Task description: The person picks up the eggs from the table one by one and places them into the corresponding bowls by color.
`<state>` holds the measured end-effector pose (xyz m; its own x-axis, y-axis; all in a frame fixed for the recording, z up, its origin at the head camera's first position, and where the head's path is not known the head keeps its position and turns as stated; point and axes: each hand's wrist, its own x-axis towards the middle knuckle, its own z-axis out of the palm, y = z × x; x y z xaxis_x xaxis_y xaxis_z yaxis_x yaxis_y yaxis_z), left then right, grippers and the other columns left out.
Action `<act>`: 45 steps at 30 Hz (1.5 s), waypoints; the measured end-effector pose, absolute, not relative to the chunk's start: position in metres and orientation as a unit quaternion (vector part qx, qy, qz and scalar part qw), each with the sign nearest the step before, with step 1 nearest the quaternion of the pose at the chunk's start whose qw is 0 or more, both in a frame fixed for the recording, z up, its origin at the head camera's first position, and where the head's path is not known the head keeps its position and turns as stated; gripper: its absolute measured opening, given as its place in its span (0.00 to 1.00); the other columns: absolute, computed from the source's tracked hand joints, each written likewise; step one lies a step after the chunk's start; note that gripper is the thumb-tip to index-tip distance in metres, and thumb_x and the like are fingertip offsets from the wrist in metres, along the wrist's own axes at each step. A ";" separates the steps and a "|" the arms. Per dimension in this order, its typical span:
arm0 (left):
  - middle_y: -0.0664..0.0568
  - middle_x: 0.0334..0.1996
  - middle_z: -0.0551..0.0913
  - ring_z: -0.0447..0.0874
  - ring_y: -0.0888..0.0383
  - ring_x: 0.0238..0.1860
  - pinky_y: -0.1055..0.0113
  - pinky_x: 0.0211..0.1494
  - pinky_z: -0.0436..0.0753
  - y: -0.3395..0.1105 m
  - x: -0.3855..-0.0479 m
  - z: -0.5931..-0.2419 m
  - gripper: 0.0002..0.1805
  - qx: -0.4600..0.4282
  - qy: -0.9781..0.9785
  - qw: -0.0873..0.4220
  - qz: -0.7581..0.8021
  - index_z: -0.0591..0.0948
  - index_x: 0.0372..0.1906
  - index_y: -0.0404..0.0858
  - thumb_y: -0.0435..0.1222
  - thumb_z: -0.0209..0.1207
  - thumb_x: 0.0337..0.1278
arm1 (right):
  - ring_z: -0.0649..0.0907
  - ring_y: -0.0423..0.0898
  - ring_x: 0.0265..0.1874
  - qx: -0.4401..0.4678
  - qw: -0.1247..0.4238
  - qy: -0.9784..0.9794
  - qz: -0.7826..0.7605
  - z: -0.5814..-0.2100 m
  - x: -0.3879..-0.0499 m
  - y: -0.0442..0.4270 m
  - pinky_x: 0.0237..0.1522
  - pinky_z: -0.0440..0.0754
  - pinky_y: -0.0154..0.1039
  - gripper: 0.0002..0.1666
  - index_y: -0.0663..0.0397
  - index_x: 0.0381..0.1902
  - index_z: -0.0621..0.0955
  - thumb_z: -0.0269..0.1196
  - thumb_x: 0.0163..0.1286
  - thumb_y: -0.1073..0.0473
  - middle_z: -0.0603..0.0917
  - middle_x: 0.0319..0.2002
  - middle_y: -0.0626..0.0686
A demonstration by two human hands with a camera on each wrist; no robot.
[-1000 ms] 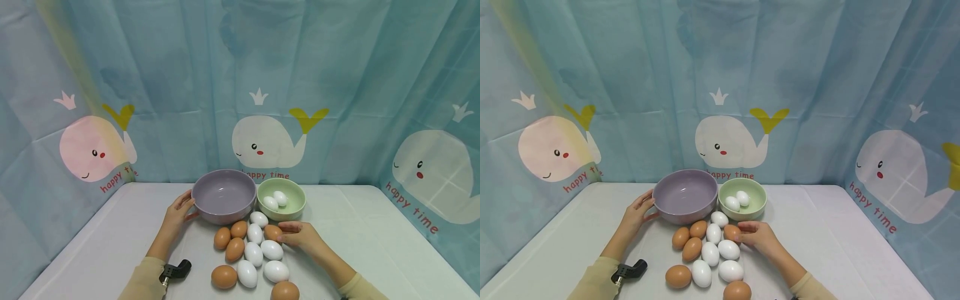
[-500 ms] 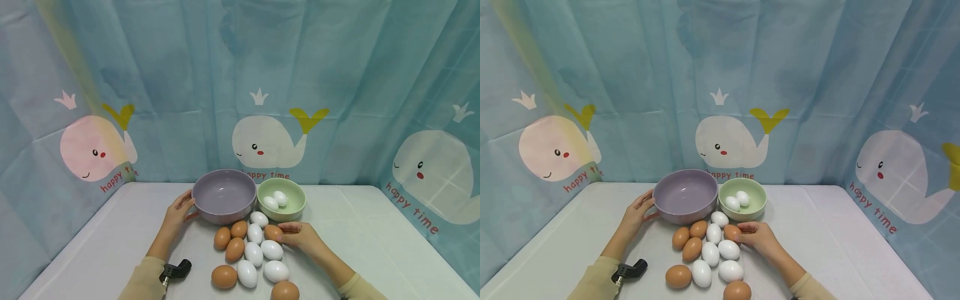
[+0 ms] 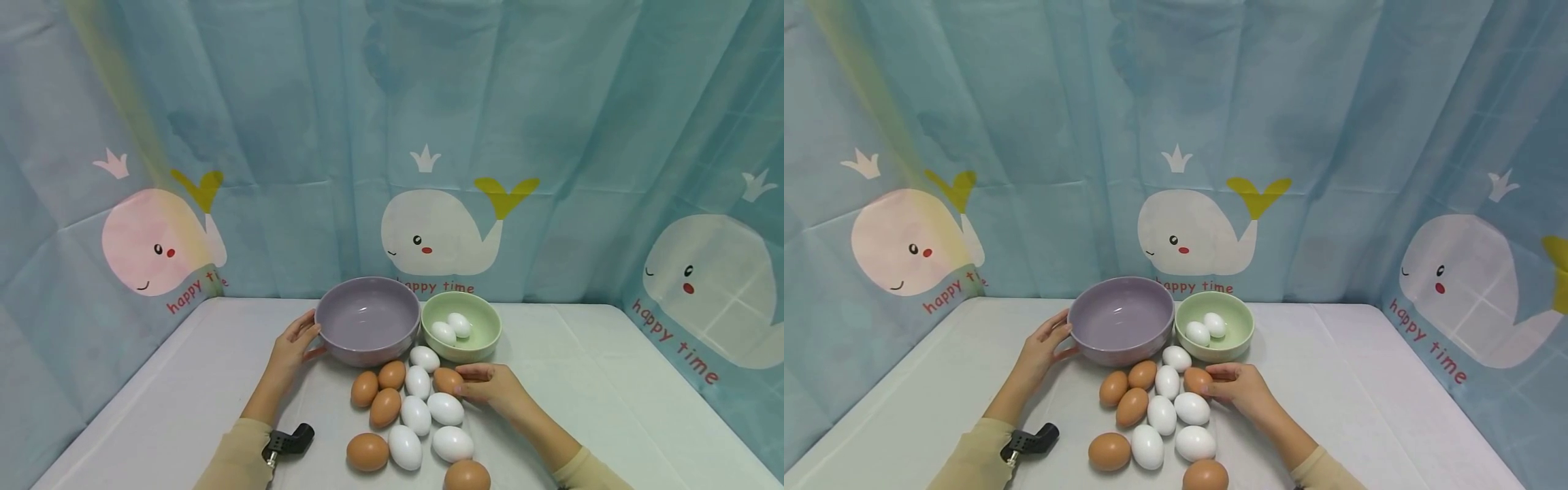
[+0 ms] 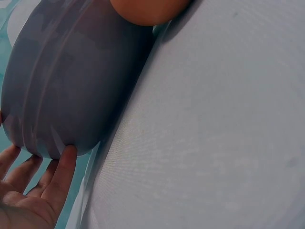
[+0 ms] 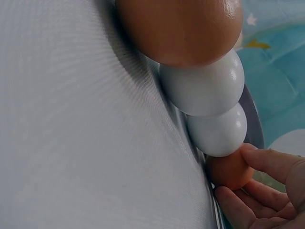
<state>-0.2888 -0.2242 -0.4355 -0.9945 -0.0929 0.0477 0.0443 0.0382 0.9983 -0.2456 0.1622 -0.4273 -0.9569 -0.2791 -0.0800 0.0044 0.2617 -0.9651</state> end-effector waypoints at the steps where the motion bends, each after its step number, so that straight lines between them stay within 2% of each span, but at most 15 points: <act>1: 0.47 0.77 0.61 0.62 0.51 0.76 0.60 0.60 0.86 -0.224 -0.288 -0.436 0.32 0.017 -0.719 0.050 -0.693 0.59 0.77 0.41 0.41 0.53 0.74 | 0.86 0.42 0.47 -0.087 0.118 0.786 -0.601 -0.428 -0.245 0.162 0.45 0.87 0.30 0.30 0.72 0.57 0.79 0.72 0.61 0.60 0.86 0.52 0.64; 9: 0.47 0.77 0.61 0.62 0.50 0.76 0.58 0.62 0.85 -0.224 -0.286 -0.435 0.32 0.014 -0.718 0.049 -0.694 0.59 0.77 0.41 0.42 0.53 0.74 | 0.85 0.38 0.44 -0.076 0.112 0.790 -0.598 -0.431 -0.246 0.161 0.44 0.87 0.29 0.29 0.72 0.56 0.79 0.72 0.61 0.61 0.87 0.51 0.63; 19: 0.47 0.77 0.61 0.62 0.52 0.75 0.64 0.58 0.87 -0.225 -0.287 -0.436 0.32 0.013 -0.715 0.049 -0.697 0.59 0.77 0.41 0.41 0.53 0.74 | 0.86 0.37 0.41 -0.064 0.115 0.782 -0.609 -0.430 -0.245 0.161 0.45 0.88 0.30 0.30 0.73 0.57 0.79 0.72 0.62 0.59 0.87 0.50 0.63; 28: 0.47 0.77 0.60 0.62 0.52 0.76 0.67 0.56 0.87 -0.225 -0.287 -0.436 0.31 0.014 -0.717 0.047 -0.695 0.59 0.77 0.41 0.40 0.52 0.75 | 0.85 0.34 0.42 -0.060 0.104 0.790 -0.602 -0.422 -0.243 0.162 0.45 0.83 0.25 0.30 0.70 0.57 0.80 0.72 0.61 0.58 0.88 0.50 0.59; 39: 0.45 0.78 0.60 0.61 0.49 0.76 0.61 0.60 0.86 -0.225 -0.286 -0.434 0.33 0.014 -0.716 0.052 -0.696 0.59 0.77 0.40 0.42 0.53 0.74 | 0.85 0.35 0.43 -0.038 0.092 0.799 -0.594 -0.412 -0.241 0.162 0.50 0.85 0.31 0.29 0.63 0.56 0.82 0.74 0.59 0.55 0.89 0.49 0.54; 45: 0.44 0.78 0.59 0.60 0.49 0.77 0.63 0.59 0.86 -0.225 -0.285 -0.432 0.32 0.006 -0.713 0.049 -0.700 0.58 0.77 0.38 0.40 0.51 0.75 | 0.85 0.37 0.45 -0.039 0.097 0.799 -0.592 -0.406 -0.239 0.161 0.53 0.86 0.37 0.29 0.61 0.56 0.83 0.74 0.59 0.54 0.89 0.49 0.53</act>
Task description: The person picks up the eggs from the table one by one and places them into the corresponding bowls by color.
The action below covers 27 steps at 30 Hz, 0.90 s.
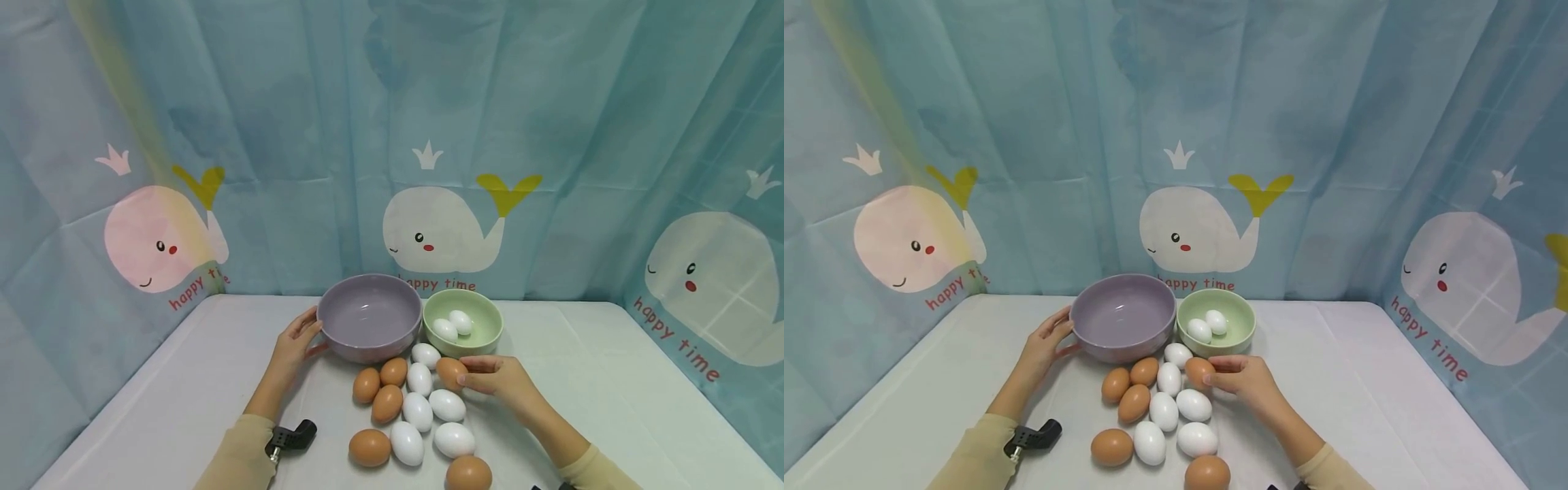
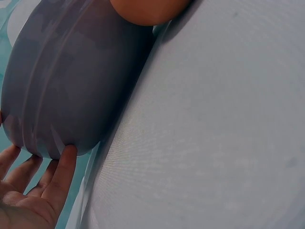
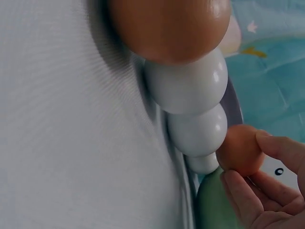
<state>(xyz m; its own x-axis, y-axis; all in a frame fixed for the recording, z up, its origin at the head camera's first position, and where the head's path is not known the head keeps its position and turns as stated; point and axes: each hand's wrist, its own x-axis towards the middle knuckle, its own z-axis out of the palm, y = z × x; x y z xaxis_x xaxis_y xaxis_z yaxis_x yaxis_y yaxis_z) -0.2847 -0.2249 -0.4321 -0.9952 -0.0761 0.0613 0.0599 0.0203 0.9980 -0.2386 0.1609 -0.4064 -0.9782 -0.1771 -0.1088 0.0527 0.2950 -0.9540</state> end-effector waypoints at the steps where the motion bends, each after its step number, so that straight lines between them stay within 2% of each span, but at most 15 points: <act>1: 0.44 0.78 0.59 0.60 0.49 0.77 0.64 0.58 0.86 -0.224 -0.284 -0.432 0.31 0.007 -0.712 0.049 -0.700 0.59 0.77 0.38 0.40 0.51 0.76 | 0.85 0.36 0.45 -0.039 0.097 0.800 -0.590 -0.405 -0.238 0.161 0.53 0.85 0.37 0.29 0.60 0.56 0.83 0.74 0.58 0.53 0.89 0.49 0.52; 8: 0.44 0.77 0.60 0.61 0.47 0.76 0.64 0.58 0.87 -0.223 -0.285 -0.432 0.33 0.006 -0.714 0.054 -0.698 0.59 0.77 0.39 0.43 0.53 0.74 | 0.85 0.38 0.47 -0.069 0.093 0.803 -0.585 -0.391 -0.237 0.156 0.57 0.85 0.43 0.30 0.61 0.57 0.82 0.73 0.61 0.52 0.89 0.50 0.54; 14: 0.44 0.77 0.60 0.61 0.47 0.76 0.61 0.60 0.86 -0.223 -0.285 -0.434 0.34 0.009 -0.712 0.055 -0.700 0.59 0.77 0.38 0.44 0.54 0.73 | 0.85 0.40 0.48 -0.101 0.091 0.809 -0.571 -0.374 -0.240 0.146 0.55 0.86 0.43 0.28 0.60 0.57 0.83 0.71 0.62 0.52 0.89 0.48 0.54; 20: 0.44 0.77 0.60 0.61 0.49 0.76 0.58 0.62 0.85 -0.223 -0.284 -0.433 0.33 0.007 -0.710 0.054 -0.702 0.60 0.77 0.39 0.43 0.54 0.73 | 0.86 0.41 0.48 -0.116 0.105 0.795 -0.586 -0.366 -0.249 0.135 0.55 0.86 0.41 0.30 0.63 0.59 0.81 0.71 0.63 0.53 0.88 0.51 0.56; 27: 0.42 0.76 0.61 0.62 0.48 0.75 0.61 0.58 0.87 -0.223 -0.285 -0.434 0.32 0.007 -0.708 0.058 -0.704 0.60 0.76 0.38 0.40 0.54 0.74 | 0.87 0.39 0.47 -0.128 0.102 0.787 -0.594 -0.352 -0.260 0.122 0.51 0.88 0.35 0.29 0.62 0.56 0.83 0.72 0.61 0.52 0.88 0.50 0.55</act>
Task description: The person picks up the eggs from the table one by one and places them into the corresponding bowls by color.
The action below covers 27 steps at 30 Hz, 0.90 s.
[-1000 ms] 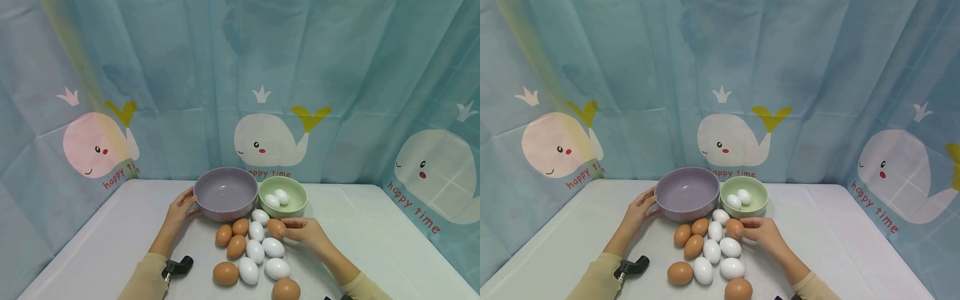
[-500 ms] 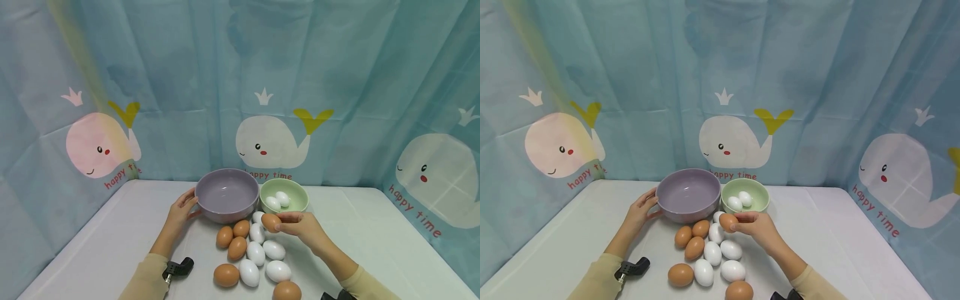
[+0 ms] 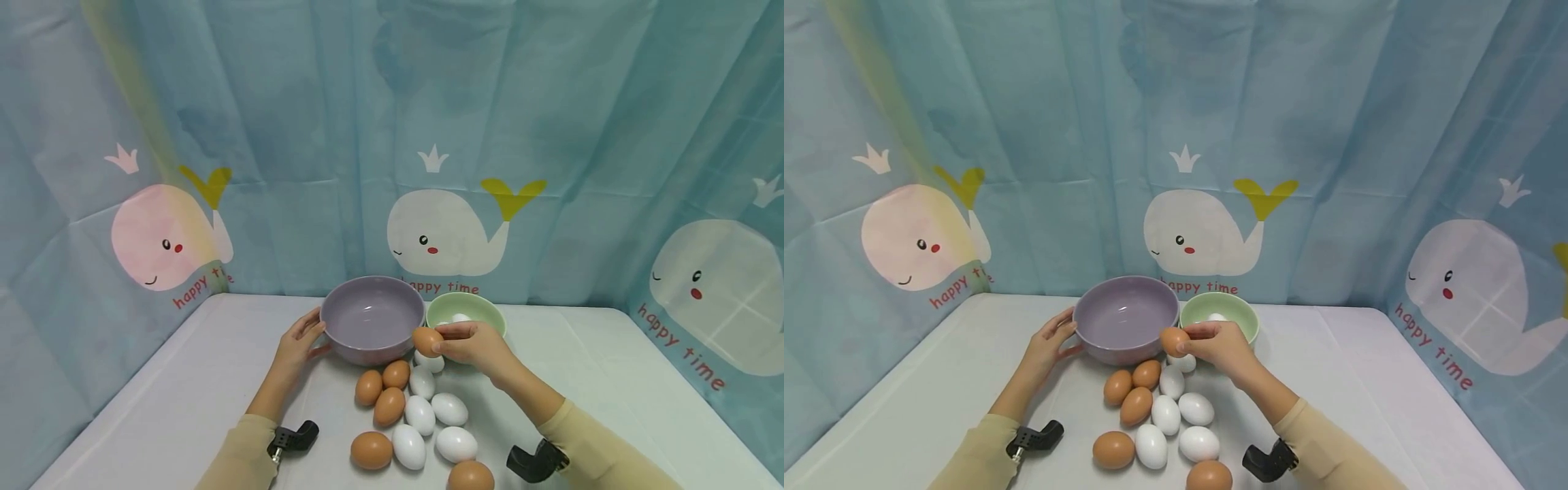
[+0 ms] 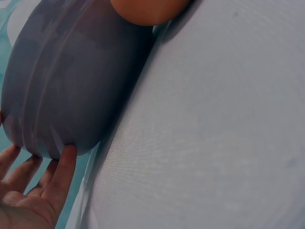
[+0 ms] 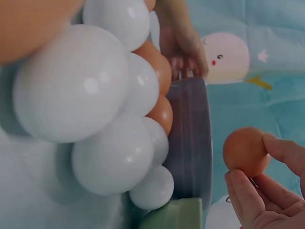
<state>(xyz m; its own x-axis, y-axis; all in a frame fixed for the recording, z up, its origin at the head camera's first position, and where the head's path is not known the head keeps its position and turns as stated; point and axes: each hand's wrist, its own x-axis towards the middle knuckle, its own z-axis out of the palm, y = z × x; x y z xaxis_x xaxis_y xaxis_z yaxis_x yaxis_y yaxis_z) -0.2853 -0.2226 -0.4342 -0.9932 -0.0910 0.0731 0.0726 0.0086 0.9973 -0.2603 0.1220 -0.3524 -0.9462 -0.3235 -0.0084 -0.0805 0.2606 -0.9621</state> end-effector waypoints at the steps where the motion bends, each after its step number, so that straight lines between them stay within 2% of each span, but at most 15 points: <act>1: 0.42 0.76 0.61 0.62 0.48 0.75 0.62 0.58 0.87 -0.222 -0.286 -0.434 0.32 0.009 -0.708 0.059 -0.704 0.60 0.76 0.38 0.40 0.54 0.74 | 0.87 0.40 0.47 -0.128 0.105 0.785 -0.596 -0.351 -0.262 0.120 0.52 0.88 0.36 0.29 0.63 0.56 0.82 0.72 0.61 0.52 0.88 0.51 0.56; 8: 0.42 0.76 0.62 0.63 0.48 0.75 0.62 0.57 0.87 -0.221 -0.286 -0.435 0.32 0.011 -0.707 0.062 -0.704 0.61 0.76 0.38 0.40 0.54 0.74 | 0.88 0.43 0.47 -0.090 0.113 0.781 -0.608 -0.343 -0.277 0.103 0.56 0.87 0.41 0.26 0.63 0.56 0.83 0.71 0.62 0.57 0.87 0.52 0.59; 12: 0.42 0.76 0.62 0.63 0.48 0.75 0.60 0.59 0.86 -0.221 -0.285 -0.434 0.32 0.008 -0.706 0.060 -0.706 0.61 0.76 0.39 0.41 0.54 0.73 | 0.88 0.42 0.46 -0.082 0.114 0.778 -0.613 -0.341 -0.284 0.093 0.56 0.86 0.41 0.25 0.63 0.57 0.82 0.70 0.63 0.58 0.86 0.55 0.60; 18: 0.43 0.76 0.63 0.64 0.48 0.75 0.56 0.62 0.85 -0.221 -0.284 -0.434 0.32 0.008 -0.707 0.059 -0.704 0.61 0.76 0.39 0.42 0.54 0.73 | 0.88 0.46 0.49 -0.074 0.108 0.788 -0.601 -0.341 -0.295 0.081 0.56 0.87 0.41 0.23 0.59 0.56 0.83 0.70 0.64 0.58 0.84 0.57 0.59; 27: 0.42 0.76 0.63 0.64 0.47 0.74 0.56 0.62 0.85 -0.221 -0.284 -0.433 0.32 0.009 -0.711 0.061 -0.701 0.61 0.76 0.39 0.42 0.54 0.73 | 0.88 0.42 0.44 -0.083 0.099 0.781 -0.611 -0.340 -0.314 0.060 0.51 0.88 0.36 0.21 0.64 0.53 0.84 0.70 0.62 0.63 0.84 0.56 0.61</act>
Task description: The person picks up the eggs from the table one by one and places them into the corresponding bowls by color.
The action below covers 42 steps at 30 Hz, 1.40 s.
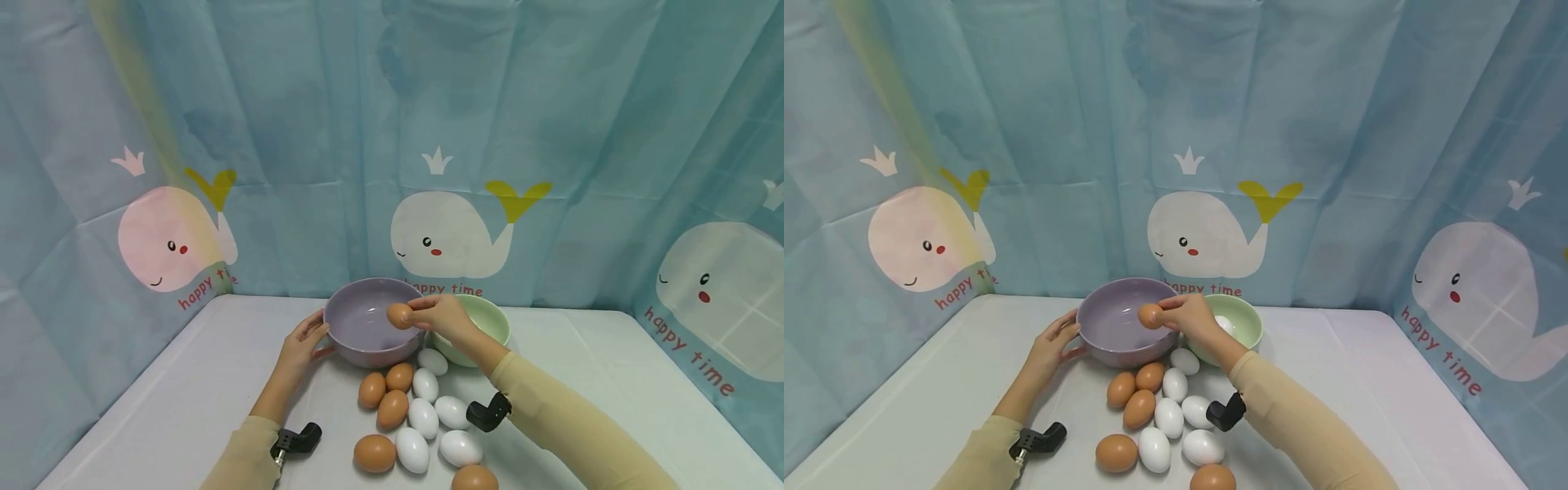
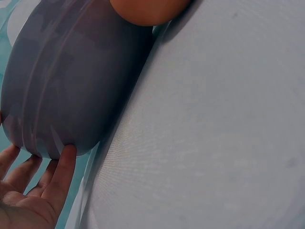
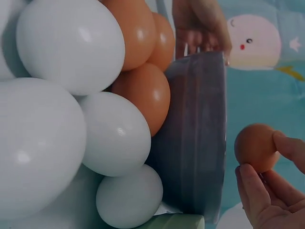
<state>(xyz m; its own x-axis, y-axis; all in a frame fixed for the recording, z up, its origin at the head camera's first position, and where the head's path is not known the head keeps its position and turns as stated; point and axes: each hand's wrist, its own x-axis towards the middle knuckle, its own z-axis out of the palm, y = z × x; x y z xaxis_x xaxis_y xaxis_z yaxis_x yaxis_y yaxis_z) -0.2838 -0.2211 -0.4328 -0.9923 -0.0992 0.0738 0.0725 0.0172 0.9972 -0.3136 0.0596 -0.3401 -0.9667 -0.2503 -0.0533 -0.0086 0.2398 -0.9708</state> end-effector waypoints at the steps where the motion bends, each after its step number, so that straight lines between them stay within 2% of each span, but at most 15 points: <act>1: 0.43 0.76 0.63 0.64 0.47 0.75 0.56 0.62 0.85 -0.221 -0.284 -0.433 0.32 0.010 -0.710 0.061 -0.701 0.61 0.76 0.39 0.42 0.54 0.74 | 0.88 0.42 0.44 -0.086 0.096 0.780 -0.613 -0.340 -0.316 0.057 0.51 0.88 0.36 0.21 0.65 0.53 0.84 0.70 0.62 0.63 0.84 0.56 0.62; 7: 0.42 0.76 0.63 0.64 0.46 0.75 0.60 0.59 0.87 -0.221 -0.284 -0.434 0.30 0.007 -0.708 0.063 -0.703 0.61 0.76 0.38 0.39 0.53 0.74 | 0.87 0.48 0.49 -0.094 0.095 0.768 -0.626 -0.342 -0.327 0.044 0.51 0.88 0.38 0.20 0.66 0.52 0.84 0.70 0.61 0.66 0.84 0.56 0.63; 18: 0.42 0.76 0.62 0.63 0.46 0.75 0.59 0.59 0.86 -0.222 -0.285 -0.434 0.30 0.007 -0.706 0.065 -0.705 0.61 0.76 0.38 0.38 0.53 0.74 | 0.88 0.50 0.47 -0.109 0.080 0.795 -0.592 -0.349 -0.341 0.021 0.47 0.90 0.38 0.19 0.65 0.49 0.86 0.72 0.61 0.63 0.85 0.53 0.61; 24: 0.42 0.76 0.62 0.62 0.47 0.75 0.61 0.58 0.87 -0.221 -0.286 -0.433 0.31 0.008 -0.700 0.062 -0.711 0.61 0.76 0.38 0.38 0.53 0.74 | 0.89 0.49 0.45 -0.107 0.086 0.804 -0.579 -0.357 -0.344 0.011 0.46 0.90 0.37 0.19 0.64 0.48 0.86 0.73 0.59 0.63 0.86 0.53 0.60; 34: 0.43 0.76 0.62 0.63 0.47 0.75 0.66 0.56 0.87 -0.219 -0.287 -0.431 0.31 0.005 -0.702 0.059 -0.710 0.61 0.76 0.38 0.39 0.53 0.74 | 0.88 0.46 0.43 -0.128 0.065 0.834 -0.533 -0.369 -0.350 0.003 0.41 0.90 0.35 0.17 0.63 0.45 0.88 0.73 0.57 0.64 0.89 0.45 0.58; 42: 0.42 0.76 0.62 0.64 0.46 0.75 0.61 0.58 0.87 -0.220 -0.285 -0.433 0.30 0.011 -0.705 0.062 -0.707 0.61 0.76 0.38 0.38 0.53 0.74 | 0.86 0.41 0.35 -0.136 0.089 0.858 -0.487 -0.372 -0.351 -0.001 0.38 0.89 0.33 0.14 0.61 0.41 0.89 0.74 0.56 0.63 0.90 0.43 0.56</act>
<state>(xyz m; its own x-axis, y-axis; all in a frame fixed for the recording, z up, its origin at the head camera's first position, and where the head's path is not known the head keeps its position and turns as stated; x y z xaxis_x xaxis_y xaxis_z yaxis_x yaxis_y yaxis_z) -0.2855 -0.2200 -0.4325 -0.9920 -0.1039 0.0712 0.0715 0.0013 0.9974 -0.3508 -0.0012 -0.3723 -0.9471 -0.3204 -0.0190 -0.1480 0.4884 -0.8600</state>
